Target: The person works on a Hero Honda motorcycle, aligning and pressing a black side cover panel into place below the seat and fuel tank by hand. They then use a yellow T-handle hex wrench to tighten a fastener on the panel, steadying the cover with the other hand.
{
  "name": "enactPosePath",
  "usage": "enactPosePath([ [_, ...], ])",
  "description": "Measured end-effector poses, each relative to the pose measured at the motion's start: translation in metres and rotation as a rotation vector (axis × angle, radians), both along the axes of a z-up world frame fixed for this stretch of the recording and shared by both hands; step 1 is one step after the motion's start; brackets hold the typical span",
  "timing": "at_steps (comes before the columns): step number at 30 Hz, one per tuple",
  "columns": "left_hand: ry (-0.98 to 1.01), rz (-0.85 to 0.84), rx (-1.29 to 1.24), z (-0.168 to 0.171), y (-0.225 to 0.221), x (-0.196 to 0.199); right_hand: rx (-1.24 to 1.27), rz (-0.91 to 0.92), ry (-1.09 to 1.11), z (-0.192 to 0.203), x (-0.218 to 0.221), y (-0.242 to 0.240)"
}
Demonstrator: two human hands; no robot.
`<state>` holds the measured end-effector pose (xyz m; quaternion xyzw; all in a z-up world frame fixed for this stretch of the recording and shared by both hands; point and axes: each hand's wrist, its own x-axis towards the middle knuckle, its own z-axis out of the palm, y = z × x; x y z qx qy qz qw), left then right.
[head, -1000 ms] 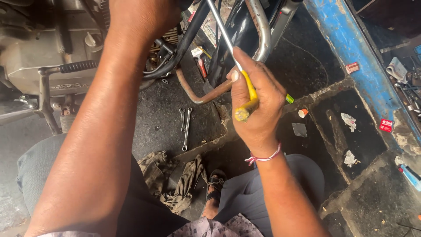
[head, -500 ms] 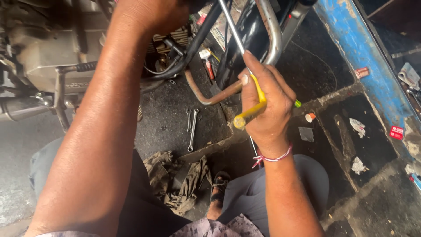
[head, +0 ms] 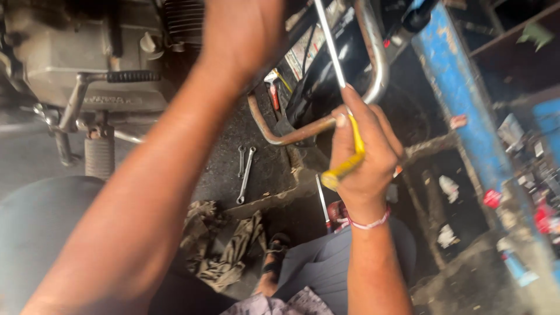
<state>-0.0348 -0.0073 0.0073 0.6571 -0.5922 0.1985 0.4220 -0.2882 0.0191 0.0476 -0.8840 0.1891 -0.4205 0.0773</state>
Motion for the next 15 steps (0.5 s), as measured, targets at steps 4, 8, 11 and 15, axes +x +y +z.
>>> enactPosePath([
  [4, -0.204, 0.208, -0.560, -0.008, 0.032, -0.043, -0.035, -0.026, 0.041, 0.000, -0.001, 0.001],
  [8, 0.384, 0.019, -0.697, -0.014, 0.015, -0.068, -0.044, -0.107, 0.085, -0.003, 0.008, 0.019],
  [11, 1.056, -0.062, -0.875, 0.001, 0.000, -0.064, -0.013, -0.194, 0.025, -0.014, 0.010, 0.013],
  [15, 1.169, -0.289, -0.838, -0.008, -0.005, -0.072, 0.133, -0.332, 0.010, -0.020, -0.016, -0.002],
])
